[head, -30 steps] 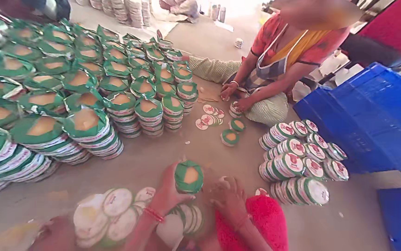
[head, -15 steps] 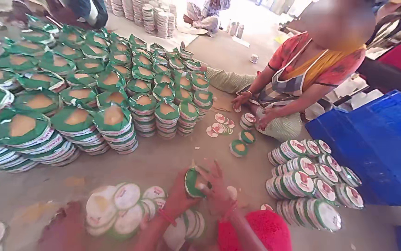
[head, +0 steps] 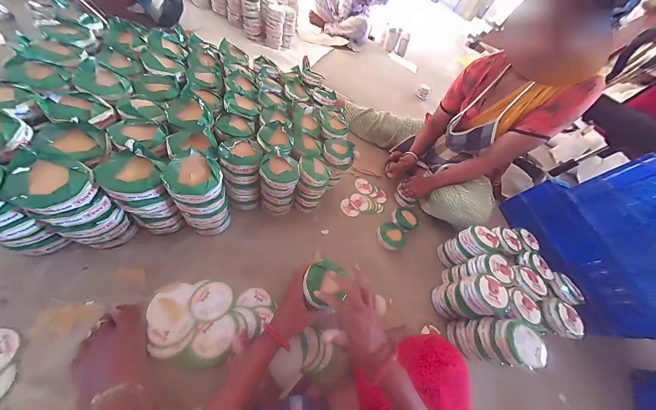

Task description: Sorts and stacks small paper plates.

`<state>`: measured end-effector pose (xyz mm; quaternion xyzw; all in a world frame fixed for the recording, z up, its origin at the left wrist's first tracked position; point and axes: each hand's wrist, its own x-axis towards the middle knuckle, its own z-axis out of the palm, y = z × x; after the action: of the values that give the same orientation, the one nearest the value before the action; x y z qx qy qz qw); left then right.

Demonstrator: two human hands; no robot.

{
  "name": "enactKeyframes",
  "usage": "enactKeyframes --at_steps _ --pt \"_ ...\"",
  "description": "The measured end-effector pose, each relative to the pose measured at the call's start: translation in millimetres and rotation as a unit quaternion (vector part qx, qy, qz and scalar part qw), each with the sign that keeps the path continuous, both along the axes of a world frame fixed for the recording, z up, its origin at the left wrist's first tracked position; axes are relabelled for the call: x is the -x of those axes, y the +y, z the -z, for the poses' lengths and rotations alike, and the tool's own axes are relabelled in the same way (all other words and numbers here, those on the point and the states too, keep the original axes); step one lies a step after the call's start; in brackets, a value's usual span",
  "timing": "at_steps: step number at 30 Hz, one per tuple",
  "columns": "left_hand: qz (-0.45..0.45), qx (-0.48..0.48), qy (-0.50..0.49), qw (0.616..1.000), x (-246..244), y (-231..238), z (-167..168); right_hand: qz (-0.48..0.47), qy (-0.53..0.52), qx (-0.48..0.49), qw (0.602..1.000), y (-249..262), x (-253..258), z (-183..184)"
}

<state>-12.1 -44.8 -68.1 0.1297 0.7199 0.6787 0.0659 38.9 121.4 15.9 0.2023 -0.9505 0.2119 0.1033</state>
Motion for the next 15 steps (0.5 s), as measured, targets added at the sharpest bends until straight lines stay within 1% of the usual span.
enactKeyframes --at_steps 2,3,4,6,7,9,11,12,15 --pt "0.004 0.004 -0.004 1.000 0 -1 0 0.005 0.026 -0.071 0.997 -1 -13 7" --pt "0.005 0.007 -0.001 1.000 0 -2 0 0.007 0.025 -0.074 0.997 -1 -18 9" --pt "0.005 0.010 0.000 1.000 1 -3 0 0.011 0.015 -0.053 0.998 -1 -21 10" --pt "-0.001 0.017 0.007 1.000 1 -2 1 0.030 -0.004 0.030 0.999 1 -27 7" --pt "-0.003 0.022 0.008 1.000 1 -2 2 0.049 0.001 0.048 0.998 4 -29 6" --pt "-0.010 0.032 0.009 0.999 -1 0 0 0.084 0.018 -0.003 0.996 10 -32 7" --pt "-0.013 0.038 0.010 0.999 -1 1 -1 0.086 0.041 -0.067 0.993 14 -35 13" --pt "-0.015 0.040 0.014 0.999 -1 1 -1 0.085 0.044 -0.075 0.993 14 -36 14" --pt "-0.018 0.044 0.010 0.999 -1 1 1 0.103 0.034 -0.025 0.994 17 -35 9"
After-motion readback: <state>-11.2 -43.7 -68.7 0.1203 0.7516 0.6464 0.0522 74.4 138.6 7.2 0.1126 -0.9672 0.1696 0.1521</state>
